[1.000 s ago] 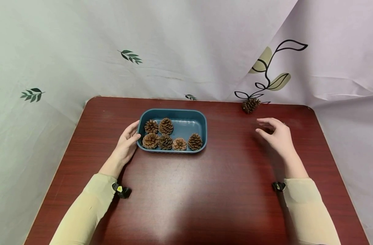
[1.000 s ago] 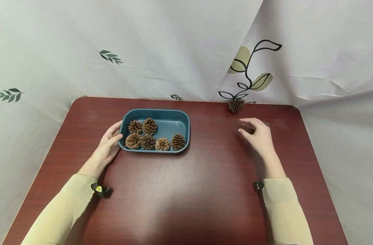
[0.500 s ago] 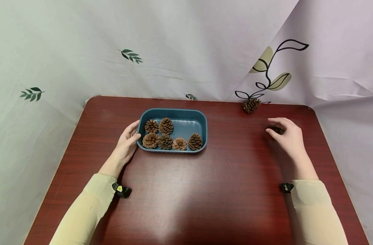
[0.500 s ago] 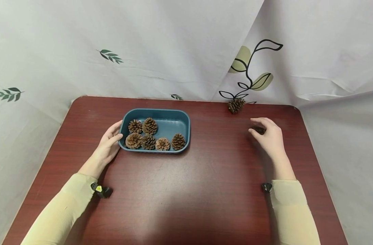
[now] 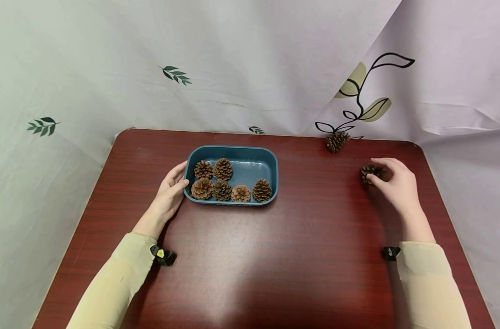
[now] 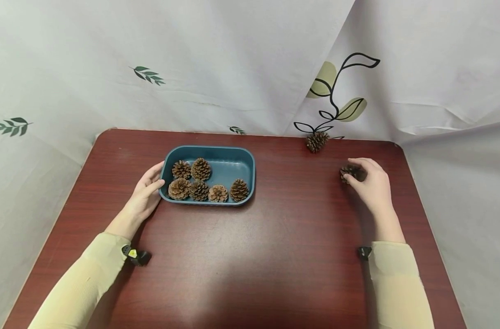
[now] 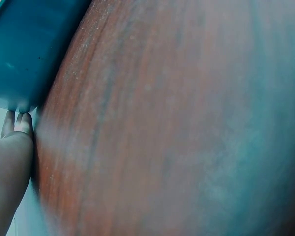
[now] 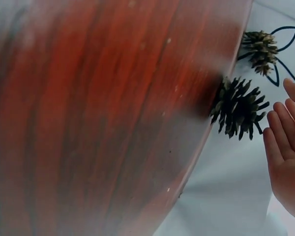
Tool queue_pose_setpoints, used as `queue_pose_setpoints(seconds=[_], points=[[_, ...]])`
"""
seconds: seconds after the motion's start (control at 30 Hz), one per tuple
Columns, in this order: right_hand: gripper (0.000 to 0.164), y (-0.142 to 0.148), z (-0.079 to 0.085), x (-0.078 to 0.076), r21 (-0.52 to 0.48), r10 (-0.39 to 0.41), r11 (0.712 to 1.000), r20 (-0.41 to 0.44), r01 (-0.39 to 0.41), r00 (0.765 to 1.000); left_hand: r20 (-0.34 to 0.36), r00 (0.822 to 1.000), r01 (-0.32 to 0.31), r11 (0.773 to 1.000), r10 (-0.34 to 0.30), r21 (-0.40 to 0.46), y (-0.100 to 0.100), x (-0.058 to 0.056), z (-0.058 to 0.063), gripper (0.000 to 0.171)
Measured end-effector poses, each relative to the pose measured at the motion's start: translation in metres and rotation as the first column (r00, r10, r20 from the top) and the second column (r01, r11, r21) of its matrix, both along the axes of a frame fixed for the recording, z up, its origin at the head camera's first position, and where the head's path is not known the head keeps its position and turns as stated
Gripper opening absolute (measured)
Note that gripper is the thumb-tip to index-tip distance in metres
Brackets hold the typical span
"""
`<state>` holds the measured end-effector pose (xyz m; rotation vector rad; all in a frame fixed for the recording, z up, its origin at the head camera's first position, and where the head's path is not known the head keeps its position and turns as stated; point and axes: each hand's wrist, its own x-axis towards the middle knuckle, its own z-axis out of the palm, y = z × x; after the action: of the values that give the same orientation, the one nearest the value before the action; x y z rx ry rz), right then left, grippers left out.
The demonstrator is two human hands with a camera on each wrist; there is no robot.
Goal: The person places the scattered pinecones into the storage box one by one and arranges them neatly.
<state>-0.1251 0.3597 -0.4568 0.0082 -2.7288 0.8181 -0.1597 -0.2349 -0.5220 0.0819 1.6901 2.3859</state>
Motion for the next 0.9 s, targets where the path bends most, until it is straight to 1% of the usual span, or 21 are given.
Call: queue_pose_setpoints(seconds=[0.23,0.33,0.57,0.73,0.9], points=[[0.044,0.008,-0.001,0.0,-0.01,-0.045,0.999,-0.028,0.044,0.999,0.001,1.0,0.0,1.0,0.0,0.0,0.0,0.0,0.0,0.055],[0.045,0.012,-0.002,0.0,-0.014,-0.064,0.998,-0.019,0.064,0.998,0.003,1.0,0.003,1.0,-0.003,-0.005,0.0,0.0,0.0,0.055],[0.049,0.02,-0.002,0.001,-0.006,-0.073,0.997,0.051,0.074,0.996,0.009,1.0,0.0,1.0,0.0,-0.006,0.0,0.001,0.001,0.055],[0.052,0.023,-0.003,0.0,-0.006,-0.054,0.998,0.12,0.055,0.991,0.005,1.0,0.0,1.0,0.0,-0.002,0.0,0.001,0.001,0.056],[0.051,0.025,-0.004,-0.001,-0.008,-0.039,0.999,0.151,0.041,0.988,-0.001,1.0,0.003,1.0,-0.003,-0.002,0.0,0.001,0.002,0.054]])
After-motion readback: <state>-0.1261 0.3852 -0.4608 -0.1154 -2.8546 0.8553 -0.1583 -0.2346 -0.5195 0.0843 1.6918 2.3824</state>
